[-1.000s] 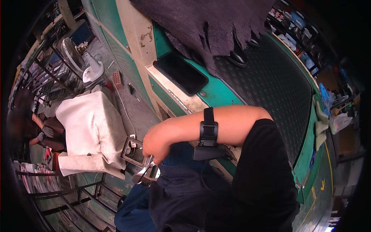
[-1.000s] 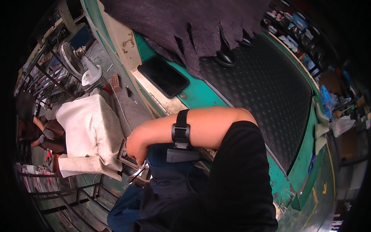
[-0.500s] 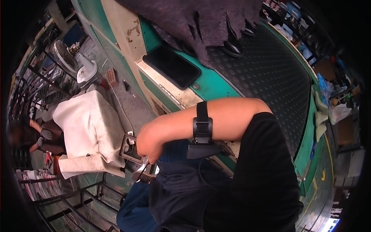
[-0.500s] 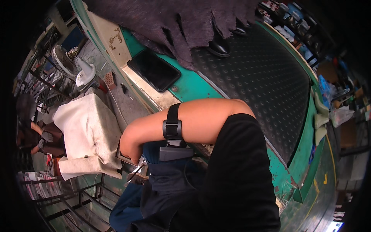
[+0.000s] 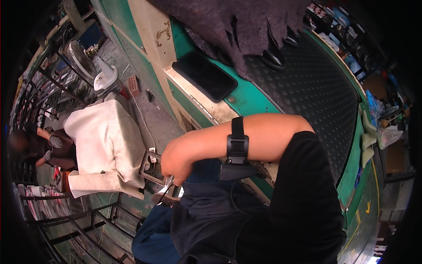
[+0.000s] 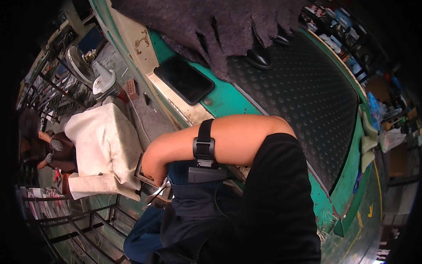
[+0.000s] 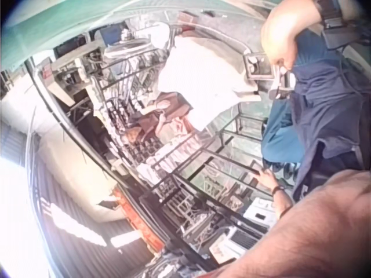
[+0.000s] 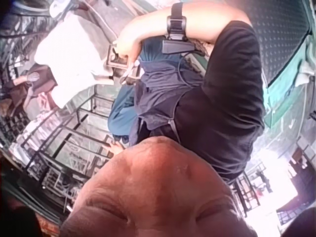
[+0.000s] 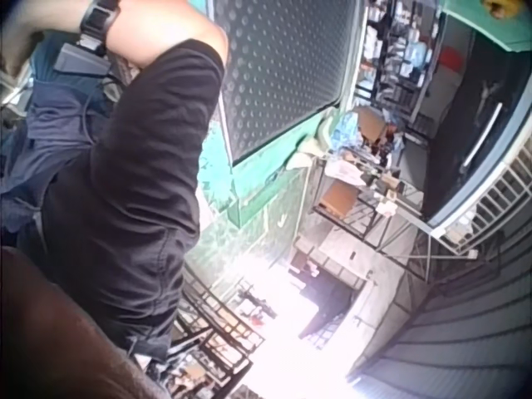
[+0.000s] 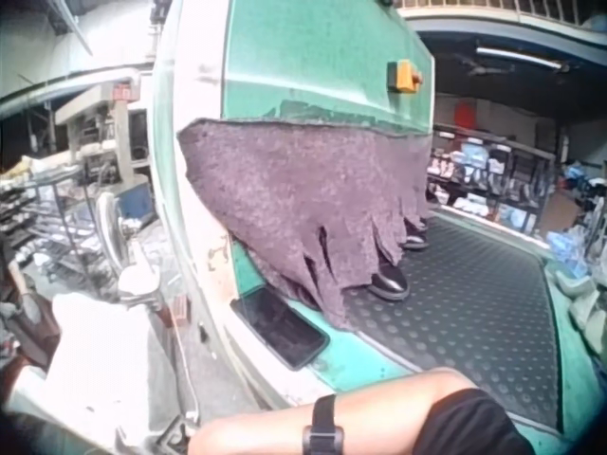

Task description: Assembling shoe components by fitting uppers onto soles using lasts and a hand-held heating tool in a manufacturing setting.

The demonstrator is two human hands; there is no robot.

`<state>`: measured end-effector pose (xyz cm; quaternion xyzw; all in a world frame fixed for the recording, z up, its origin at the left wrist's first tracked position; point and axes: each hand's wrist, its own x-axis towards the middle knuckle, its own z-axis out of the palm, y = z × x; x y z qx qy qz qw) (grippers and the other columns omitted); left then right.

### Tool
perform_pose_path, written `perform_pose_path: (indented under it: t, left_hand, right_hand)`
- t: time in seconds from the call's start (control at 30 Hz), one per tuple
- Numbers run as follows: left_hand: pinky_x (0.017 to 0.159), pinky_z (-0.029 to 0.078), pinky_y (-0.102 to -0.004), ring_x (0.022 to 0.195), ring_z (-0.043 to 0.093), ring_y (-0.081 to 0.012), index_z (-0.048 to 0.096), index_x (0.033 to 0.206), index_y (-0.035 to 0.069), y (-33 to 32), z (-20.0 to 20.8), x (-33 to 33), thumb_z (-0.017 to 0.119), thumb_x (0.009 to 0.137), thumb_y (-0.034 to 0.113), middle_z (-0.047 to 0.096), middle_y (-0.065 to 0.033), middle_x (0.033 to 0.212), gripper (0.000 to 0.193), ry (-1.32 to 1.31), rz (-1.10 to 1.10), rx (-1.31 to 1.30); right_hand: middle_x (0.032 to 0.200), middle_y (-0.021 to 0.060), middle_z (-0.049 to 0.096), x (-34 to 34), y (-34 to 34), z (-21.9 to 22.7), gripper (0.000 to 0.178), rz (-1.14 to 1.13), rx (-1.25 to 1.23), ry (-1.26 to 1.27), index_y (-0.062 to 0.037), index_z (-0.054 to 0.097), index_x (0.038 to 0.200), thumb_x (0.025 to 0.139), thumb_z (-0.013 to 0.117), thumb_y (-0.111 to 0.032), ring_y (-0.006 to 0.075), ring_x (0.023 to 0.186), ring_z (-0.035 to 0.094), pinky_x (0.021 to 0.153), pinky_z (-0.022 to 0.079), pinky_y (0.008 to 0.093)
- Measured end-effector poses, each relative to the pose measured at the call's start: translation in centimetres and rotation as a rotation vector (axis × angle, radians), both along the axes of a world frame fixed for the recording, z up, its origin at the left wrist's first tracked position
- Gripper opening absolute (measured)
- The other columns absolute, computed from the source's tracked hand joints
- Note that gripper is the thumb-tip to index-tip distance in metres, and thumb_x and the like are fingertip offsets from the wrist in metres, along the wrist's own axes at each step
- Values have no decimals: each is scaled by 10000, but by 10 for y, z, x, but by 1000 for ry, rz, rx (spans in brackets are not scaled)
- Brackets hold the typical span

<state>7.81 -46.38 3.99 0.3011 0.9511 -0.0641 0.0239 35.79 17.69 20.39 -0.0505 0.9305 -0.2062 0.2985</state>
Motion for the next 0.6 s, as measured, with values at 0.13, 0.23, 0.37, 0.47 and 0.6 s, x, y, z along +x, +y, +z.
perform_pose_path:
  t: [0.13,0.23,0.37,0.47,0.6]
  left_hand:
    - [1048,424,-453,1274,460,-501,516,1429,97,0,-4,-4,647,804,230,238,-364,1525,652,5,28,-25]
    - [1047,425,-452,1274,462,-495,514,1434,114,-5,-5,-2,640,809,234,234,-364,1527,649,67,-65,-21]
    - [1049,423,-451,1272,468,-489,480,1467,160,8,-1,3,626,821,235,236,-360,1529,667,145,-168,35]
    - [1049,422,-450,1278,463,-488,437,1498,207,7,3,5,613,831,231,237,-359,1530,690,166,-174,-2]
    - [1052,416,-459,1289,452,-486,401,1518,237,72,51,36,612,834,246,253,-351,1527,716,94,-113,-81]
  right_hand:
    - [1019,144,708,3,1,-3,388,4,1,8,-82,700,1087,850,602,-374,348,1008,653,857,495,474]
    - [1022,146,709,-1,-2,-3,391,8,2,18,-83,701,1089,851,604,-378,347,1012,654,860,495,474]
    - [1029,148,709,-2,1,-1,398,4,-13,-5,-87,699,1100,848,609,-381,348,1019,653,867,494,474]
    - [1032,148,709,-2,1,-3,397,2,-8,21,-91,700,1103,847,611,-381,350,1022,652,871,493,475]
    - [1030,148,709,1,1,-6,393,-19,-2,-1,-95,702,1101,848,613,-381,352,1022,651,872,493,474]
